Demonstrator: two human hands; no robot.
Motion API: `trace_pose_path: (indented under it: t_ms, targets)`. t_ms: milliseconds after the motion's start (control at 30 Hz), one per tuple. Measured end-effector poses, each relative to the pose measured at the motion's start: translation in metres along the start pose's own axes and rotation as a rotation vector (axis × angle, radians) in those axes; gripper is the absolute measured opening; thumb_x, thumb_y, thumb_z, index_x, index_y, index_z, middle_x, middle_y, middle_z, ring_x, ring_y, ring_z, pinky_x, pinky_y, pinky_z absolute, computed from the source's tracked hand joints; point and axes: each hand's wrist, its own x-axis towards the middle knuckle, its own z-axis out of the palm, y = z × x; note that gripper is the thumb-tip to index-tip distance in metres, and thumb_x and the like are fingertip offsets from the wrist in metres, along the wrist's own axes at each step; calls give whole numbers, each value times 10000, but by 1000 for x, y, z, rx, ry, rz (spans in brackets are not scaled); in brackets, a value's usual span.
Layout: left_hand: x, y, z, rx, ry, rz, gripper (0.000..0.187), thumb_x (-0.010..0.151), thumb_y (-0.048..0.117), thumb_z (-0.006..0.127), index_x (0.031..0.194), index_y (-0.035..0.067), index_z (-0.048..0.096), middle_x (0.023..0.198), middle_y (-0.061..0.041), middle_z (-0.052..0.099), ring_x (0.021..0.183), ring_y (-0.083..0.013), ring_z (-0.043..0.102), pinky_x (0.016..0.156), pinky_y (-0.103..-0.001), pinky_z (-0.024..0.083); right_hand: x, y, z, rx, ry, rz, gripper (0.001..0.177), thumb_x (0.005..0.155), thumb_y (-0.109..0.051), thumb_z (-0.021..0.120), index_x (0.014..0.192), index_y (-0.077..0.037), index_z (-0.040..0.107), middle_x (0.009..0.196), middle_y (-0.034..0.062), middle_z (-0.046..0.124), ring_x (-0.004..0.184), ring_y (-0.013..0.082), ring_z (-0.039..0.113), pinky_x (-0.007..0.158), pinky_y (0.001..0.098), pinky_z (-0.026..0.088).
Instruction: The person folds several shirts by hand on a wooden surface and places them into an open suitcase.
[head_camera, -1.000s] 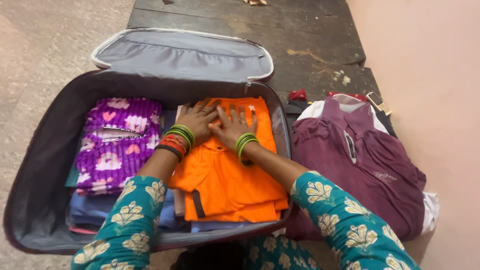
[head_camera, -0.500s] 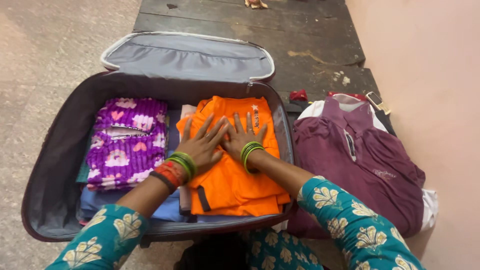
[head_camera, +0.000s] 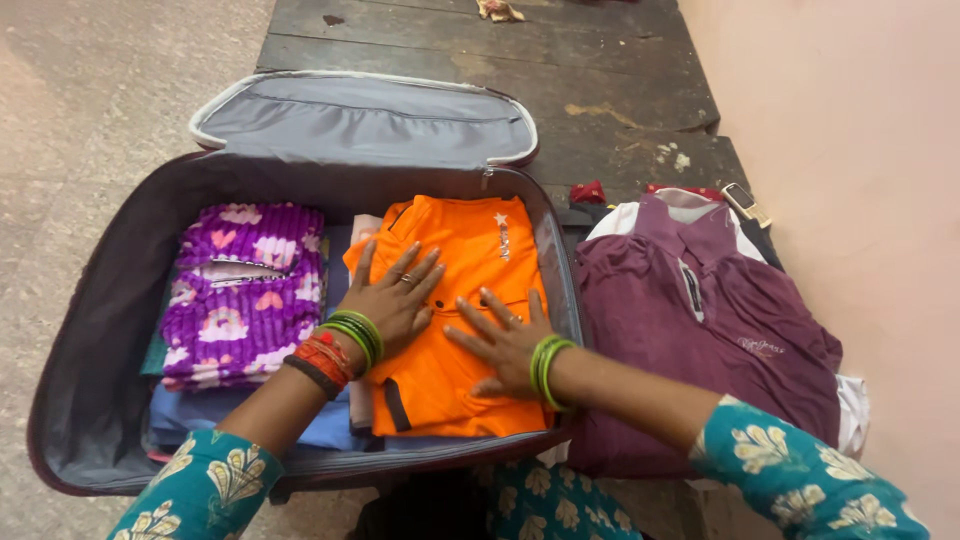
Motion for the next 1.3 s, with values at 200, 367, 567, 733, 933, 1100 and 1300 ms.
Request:
trace_pose_path:
  t_ms: [200, 367, 567, 733, 933, 1100, 1300]
  targets:
    - [58, 32, -10, -127, 52, 178, 658, 977, 544, 406, 1587, 332, 276, 1689, 6, 186, 1551, -246, 131, 1170, -684, -24, -27, -33, -23, 21, -121, -18, 896, 913, -567, 642, 1637, -440, 131, 1695, 88, 89, 1578, 422, 94, 1014, 864, 270]
    - [92, 55, -5, -187, -109, 334, 683, 951, 587, 393, 1583, 426, 188, 1693, 35, 101, 1553, -260, 76, 1137, -710, 20, -17, -33, -7, 71, -199, -48, 875, 944, -439, 623, 1607, -454, 52, 1721, 85, -67, 1503, 538, 36, 881, 931, 250]
    - [102, 43, 10, -249, -52, 349, 597, 1019, 544, 351, 1592, 443, 217, 1712, 53, 129, 1566, -234, 94, 1165, -701, 64, 10, 10, 64, 128, 138, -315, 596, 1089, -419, 512, 1601, -330, 220, 1571, 95, 270, 1364, 400, 369, 980, 676, 427]
    - [123, 27, 6, -65, -33, 383, 560, 1024, 560, 374, 1563, 496, 236, 1707, 63, 120, 1573, -203, 84, 1199, -709, 51, 29, 17, 32, -119, 283, -528, 763, 963, -493, 568, 1627, -410, 201, 1728, 42, 130, 1582, 337, 203, 1078, 756, 322]
    - [124, 19, -7, -117, -101, 396, 630, 986, 583, 429, 1566, 483, 203, 1699, 80, 34, 1566, -257, 34, 1153, -746, 16, 28, 9, 11, -117, 201, -715, 764, 930, -635, 523, 1578, -470, 154, 1738, -13, 32, 1615, 322, 56, 1121, 831, 185]
    - [131, 17, -6, -155, -61, 370, 643, 972, 602, 420, 1568, 494, 203, 1708, 63, 65, 1561, -263, 71, 1162, -721, 45, 25, 0, 7, -226, 145, -762, 740, 963, -614, 525, 1575, -543, 114, 1749, -63, -18, 1620, 356, -2, 1081, 873, 140]
    - [148, 15, 14, -208, -66, 319, 667, 982, 635, 369, 1594, 469, 164, 1702, 21, 122, 1546, -309, 140, 1193, -639, 119, 21, -7, 3, -245, 73, -763, 756, 955, -620, 523, 1564, -573, 77, 1753, -84, -32, 1626, 367, -38, 1074, 894, 128]
